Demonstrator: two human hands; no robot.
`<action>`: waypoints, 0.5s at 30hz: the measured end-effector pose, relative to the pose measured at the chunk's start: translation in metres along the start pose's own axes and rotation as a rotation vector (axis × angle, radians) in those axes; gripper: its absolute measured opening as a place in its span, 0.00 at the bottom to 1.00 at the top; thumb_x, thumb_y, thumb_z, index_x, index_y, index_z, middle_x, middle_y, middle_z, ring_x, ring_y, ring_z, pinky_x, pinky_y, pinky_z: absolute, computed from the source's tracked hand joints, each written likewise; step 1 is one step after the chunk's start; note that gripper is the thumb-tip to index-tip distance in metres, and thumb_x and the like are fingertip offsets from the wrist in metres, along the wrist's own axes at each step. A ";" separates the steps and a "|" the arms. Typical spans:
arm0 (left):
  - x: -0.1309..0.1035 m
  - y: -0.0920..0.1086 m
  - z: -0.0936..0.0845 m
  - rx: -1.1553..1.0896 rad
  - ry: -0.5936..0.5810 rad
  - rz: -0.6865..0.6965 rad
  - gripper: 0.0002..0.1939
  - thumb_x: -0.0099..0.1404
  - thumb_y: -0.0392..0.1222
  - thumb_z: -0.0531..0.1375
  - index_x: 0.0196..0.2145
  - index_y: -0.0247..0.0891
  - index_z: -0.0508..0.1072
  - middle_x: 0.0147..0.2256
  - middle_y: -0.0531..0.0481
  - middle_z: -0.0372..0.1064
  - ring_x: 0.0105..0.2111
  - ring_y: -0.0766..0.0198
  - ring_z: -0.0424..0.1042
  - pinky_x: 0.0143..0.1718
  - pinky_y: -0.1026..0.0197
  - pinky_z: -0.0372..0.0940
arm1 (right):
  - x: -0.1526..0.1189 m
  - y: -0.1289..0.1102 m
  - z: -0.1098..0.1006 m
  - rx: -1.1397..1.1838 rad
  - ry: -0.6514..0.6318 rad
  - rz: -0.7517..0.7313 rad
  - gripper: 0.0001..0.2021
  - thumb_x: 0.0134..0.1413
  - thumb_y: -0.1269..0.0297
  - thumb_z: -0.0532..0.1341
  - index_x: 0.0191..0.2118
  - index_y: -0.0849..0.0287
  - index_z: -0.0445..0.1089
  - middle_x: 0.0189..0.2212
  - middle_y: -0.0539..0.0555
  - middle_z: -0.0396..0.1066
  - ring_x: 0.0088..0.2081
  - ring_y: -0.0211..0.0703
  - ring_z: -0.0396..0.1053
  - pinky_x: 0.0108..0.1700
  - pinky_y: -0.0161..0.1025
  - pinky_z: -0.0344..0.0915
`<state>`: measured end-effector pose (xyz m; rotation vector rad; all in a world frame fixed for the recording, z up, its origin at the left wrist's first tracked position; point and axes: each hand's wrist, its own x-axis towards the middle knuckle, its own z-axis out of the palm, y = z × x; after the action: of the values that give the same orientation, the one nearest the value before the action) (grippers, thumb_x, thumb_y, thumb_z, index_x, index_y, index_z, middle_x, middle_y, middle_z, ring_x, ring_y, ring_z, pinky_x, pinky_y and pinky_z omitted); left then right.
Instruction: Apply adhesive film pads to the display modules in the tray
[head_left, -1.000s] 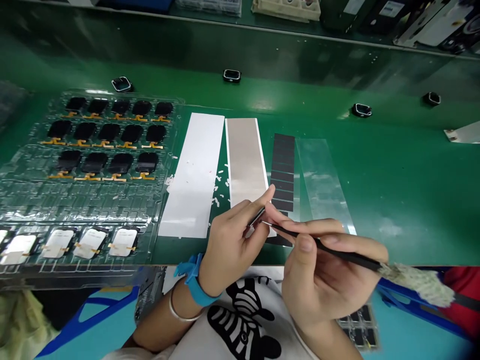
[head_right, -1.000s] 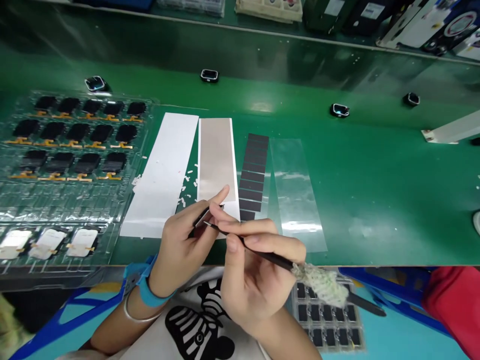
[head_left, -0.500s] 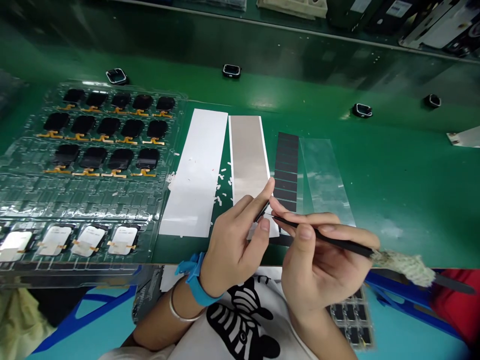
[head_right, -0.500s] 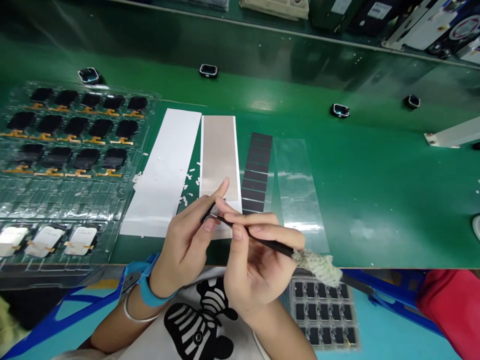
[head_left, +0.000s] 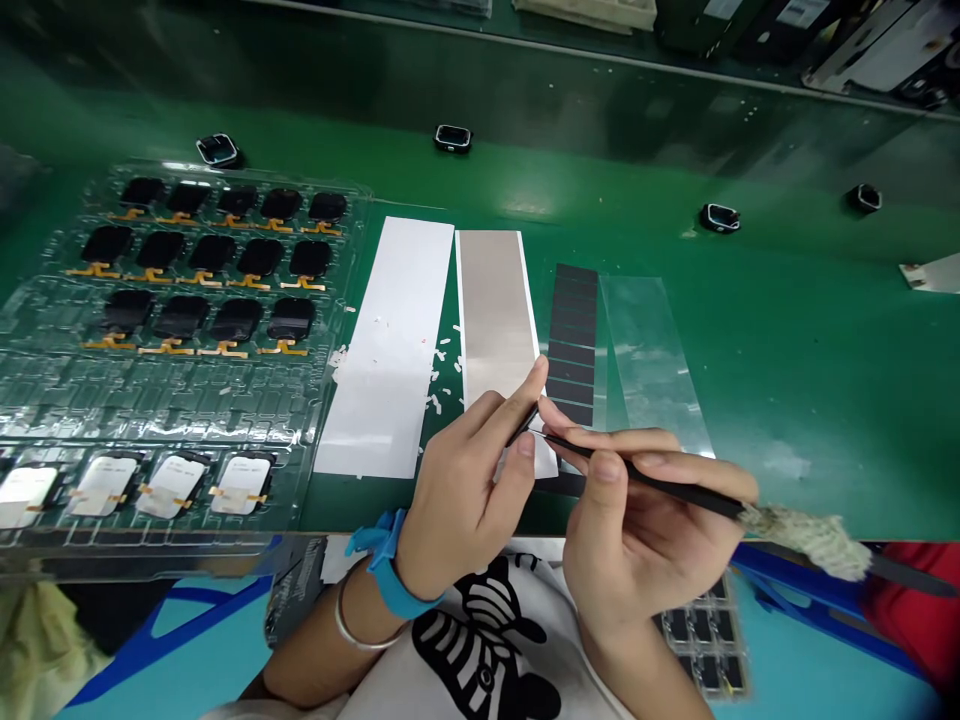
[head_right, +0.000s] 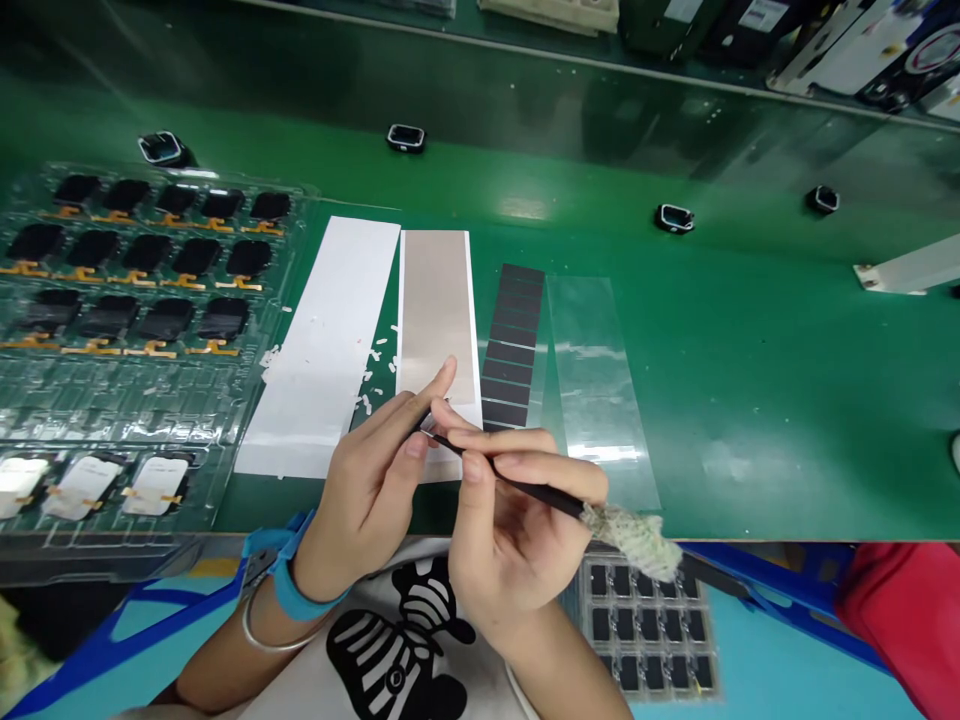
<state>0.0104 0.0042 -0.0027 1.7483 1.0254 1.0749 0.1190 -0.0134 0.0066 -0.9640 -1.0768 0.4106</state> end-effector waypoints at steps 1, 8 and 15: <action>0.000 0.000 0.000 0.008 0.000 0.004 0.25 0.75 0.42 0.46 0.68 0.39 0.55 0.35 0.48 0.65 0.30 0.64 0.64 0.30 0.59 0.61 | 0.000 0.000 -0.001 -0.005 -0.002 0.001 0.16 0.53 0.86 0.58 0.41 0.60 0.60 0.33 0.50 0.73 0.36 0.41 0.77 0.39 0.43 0.81; 0.001 0.000 -0.001 0.006 -0.017 -0.009 0.26 0.75 0.43 0.45 0.68 0.40 0.54 0.35 0.47 0.66 0.31 0.63 0.64 0.31 0.58 0.62 | 0.000 -0.002 -0.003 -0.012 -0.034 -0.031 0.16 0.52 0.87 0.58 0.41 0.60 0.61 0.33 0.51 0.74 0.36 0.40 0.77 0.41 0.43 0.80; 0.001 0.001 -0.001 -0.024 -0.019 0.004 0.25 0.75 0.44 0.45 0.68 0.42 0.55 0.36 0.47 0.66 0.31 0.63 0.63 0.31 0.59 0.62 | -0.001 -0.002 -0.003 -0.006 -0.057 -0.026 0.17 0.51 0.88 0.58 0.41 0.60 0.62 0.34 0.51 0.73 0.37 0.42 0.78 0.43 0.47 0.81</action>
<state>0.0102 0.0048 -0.0008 1.7388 0.9937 1.0669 0.1211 -0.0164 0.0074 -0.9471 -1.1413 0.4159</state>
